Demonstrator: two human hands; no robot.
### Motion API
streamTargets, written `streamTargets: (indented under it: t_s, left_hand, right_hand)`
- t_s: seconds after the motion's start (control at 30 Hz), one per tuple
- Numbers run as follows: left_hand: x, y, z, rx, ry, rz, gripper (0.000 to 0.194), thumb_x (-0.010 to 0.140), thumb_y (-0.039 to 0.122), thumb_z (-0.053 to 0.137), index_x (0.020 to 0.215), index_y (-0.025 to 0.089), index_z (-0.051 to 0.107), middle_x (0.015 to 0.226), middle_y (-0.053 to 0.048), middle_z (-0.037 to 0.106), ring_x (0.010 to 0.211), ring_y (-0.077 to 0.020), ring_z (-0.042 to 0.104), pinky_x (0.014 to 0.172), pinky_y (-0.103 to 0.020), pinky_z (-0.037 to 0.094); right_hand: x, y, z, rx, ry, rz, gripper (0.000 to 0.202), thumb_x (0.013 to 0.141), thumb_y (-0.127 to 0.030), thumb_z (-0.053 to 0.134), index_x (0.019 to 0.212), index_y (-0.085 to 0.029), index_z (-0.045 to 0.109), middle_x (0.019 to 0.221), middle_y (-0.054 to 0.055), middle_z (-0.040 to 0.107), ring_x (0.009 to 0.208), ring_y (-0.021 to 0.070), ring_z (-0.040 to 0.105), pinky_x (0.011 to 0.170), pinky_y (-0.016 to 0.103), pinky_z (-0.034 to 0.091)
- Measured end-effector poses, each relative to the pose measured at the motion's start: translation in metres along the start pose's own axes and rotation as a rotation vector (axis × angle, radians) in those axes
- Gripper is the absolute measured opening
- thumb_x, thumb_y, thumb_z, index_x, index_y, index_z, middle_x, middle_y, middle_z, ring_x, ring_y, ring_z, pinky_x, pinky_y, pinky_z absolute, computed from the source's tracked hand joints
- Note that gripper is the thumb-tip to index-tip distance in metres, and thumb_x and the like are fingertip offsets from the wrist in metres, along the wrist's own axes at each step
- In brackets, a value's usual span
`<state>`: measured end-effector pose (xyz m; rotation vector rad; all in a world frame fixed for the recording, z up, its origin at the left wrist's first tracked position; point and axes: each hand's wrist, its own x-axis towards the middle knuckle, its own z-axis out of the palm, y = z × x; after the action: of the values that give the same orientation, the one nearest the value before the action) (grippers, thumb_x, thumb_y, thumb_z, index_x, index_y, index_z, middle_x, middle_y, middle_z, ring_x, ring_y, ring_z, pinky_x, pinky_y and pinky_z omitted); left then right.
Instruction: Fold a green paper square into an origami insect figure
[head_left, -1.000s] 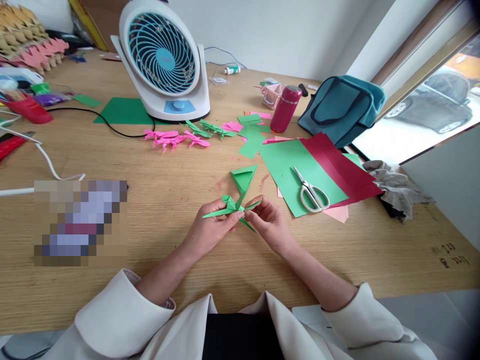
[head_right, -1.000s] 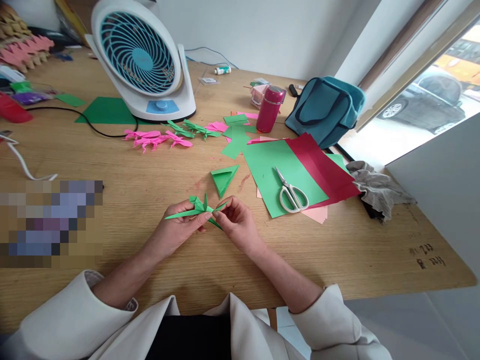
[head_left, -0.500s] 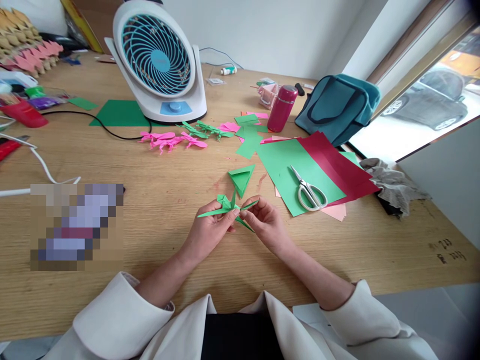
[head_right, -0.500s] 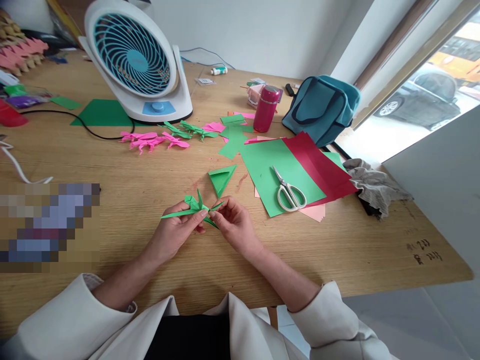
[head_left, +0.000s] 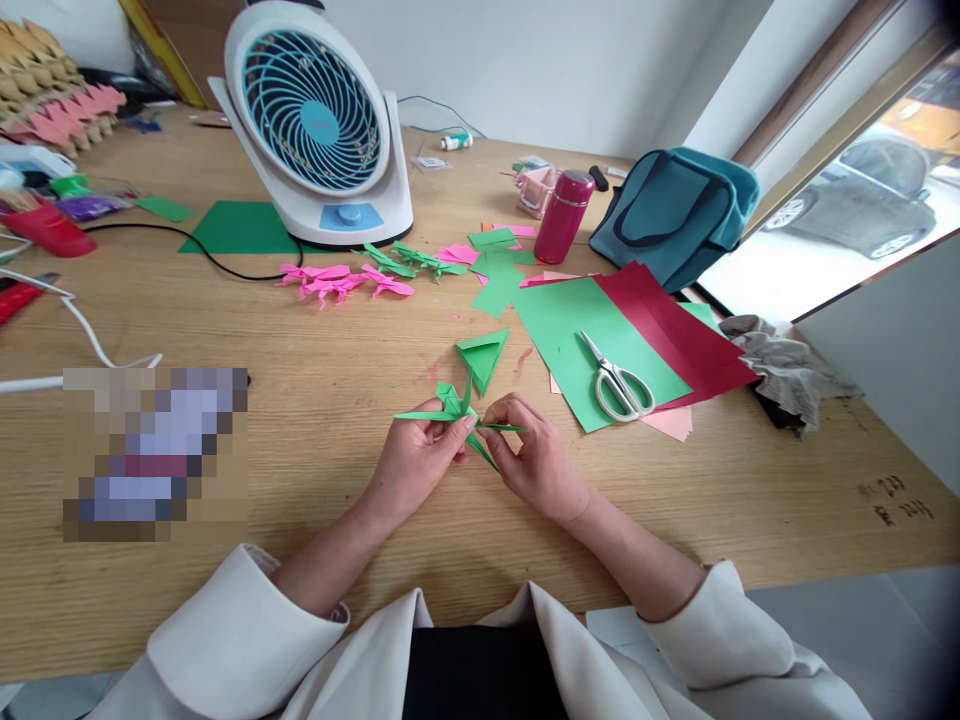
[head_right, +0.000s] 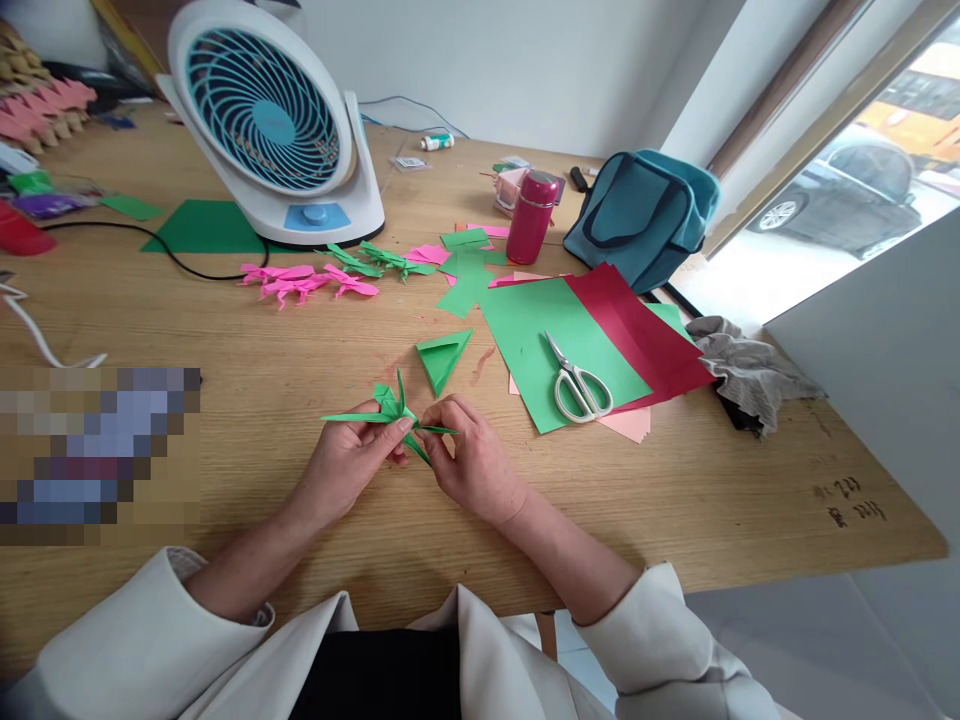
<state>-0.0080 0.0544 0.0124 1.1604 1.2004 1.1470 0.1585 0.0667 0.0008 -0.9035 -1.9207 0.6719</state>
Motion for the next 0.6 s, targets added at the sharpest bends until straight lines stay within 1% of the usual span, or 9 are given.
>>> streamTargets:
  t_s: [0.1,0.17,0.23,0.3,0.37,0.43,0.6]
  left_hand:
    - [0.000,0.001,0.001,0.006,0.011,-0.005,0.037,0.076,0.050,0.075,0.071,0.019,0.056,0.066,0.004,0.057,0.059,-0.0113,0.057,0.054,-0.022,0.053]
    - [0.000,0.000,0.000,0.007,0.011,-0.008,0.037,0.075,0.052,0.075,0.072,0.019,0.057,0.067,0.003,0.058,0.060,-0.0119,0.058,0.055,-0.023,0.053]
    - [0.000,-0.001,-0.001,0.006,0.003,-0.003,0.038,0.075,0.053,0.076,0.073,0.019,0.058,0.069,0.003,0.060,0.060,-0.0122,0.059,0.054,-0.022,0.053]
    - [-0.001,-0.002,-0.001,0.005,-0.010,0.006,0.038,0.076,0.053,0.075,0.075,0.019,0.059,0.071,0.003,0.062,0.061,-0.0122,0.061,0.054,-0.021,0.053]
    - [-0.001,-0.001,-0.001,0.002,-0.023,0.010,0.037,0.077,0.053,0.075,0.076,0.019,0.059,0.072,0.002,0.063,0.062,-0.0120,0.062,0.054,-0.021,0.053]
    - [-0.002,0.000,0.000,0.003,-0.028,0.006,0.037,0.076,0.052,0.075,0.075,0.019,0.059,0.072,0.002,0.063,0.062,-0.0118,0.062,0.053,-0.021,0.054]
    - [-0.002,0.001,0.002,-0.003,-0.020,-0.015,0.039,0.075,0.052,0.076,0.072,0.019,0.057,0.070,0.003,0.062,0.060,-0.0115,0.061,0.052,-0.021,0.055]
  right_hand:
    - [0.002,-0.002,0.001,0.128,0.014,0.118,0.011,0.094,-0.025,0.059,0.085,-0.020,0.058,0.081,0.002,0.062,0.076,0.0153,0.061,0.072,0.029,0.052]
    - [0.003,-0.001,0.004,0.296,0.019,0.243,0.018,0.094,-0.035,0.062,0.082,-0.021,0.059,0.077,0.002,0.064,0.072,0.0153,0.062,0.068,0.029,0.052]
    - [0.004,0.002,0.006,0.471,0.023,0.354,0.028,0.089,-0.046,0.068,0.081,-0.021,0.058,0.073,0.001,0.064,0.069,0.0156,0.062,0.064,0.029,0.052]
    - [0.004,0.005,0.008,0.586,0.034,0.433,0.036,0.082,-0.054,0.074,0.079,-0.022,0.057,0.072,0.001,0.064,0.068,0.0156,0.062,0.063,0.029,0.053]
    - [0.005,0.007,0.010,0.647,0.042,0.483,0.039,0.078,-0.054,0.078,0.077,-0.022,0.056,0.073,0.000,0.065,0.068,0.0148,0.062,0.064,0.029,0.053]
    - [0.005,0.008,0.011,0.697,0.052,0.506,0.039,0.077,-0.050,0.080,0.079,-0.022,0.054,0.074,-0.001,0.064,0.069,0.0136,0.062,0.065,0.028,0.053]
    - [0.003,0.010,0.013,0.781,0.083,0.487,0.040,0.077,-0.046,0.080,0.090,-0.025,0.048,0.079,-0.003,0.062,0.071,0.0127,0.061,0.070,0.028,0.054]
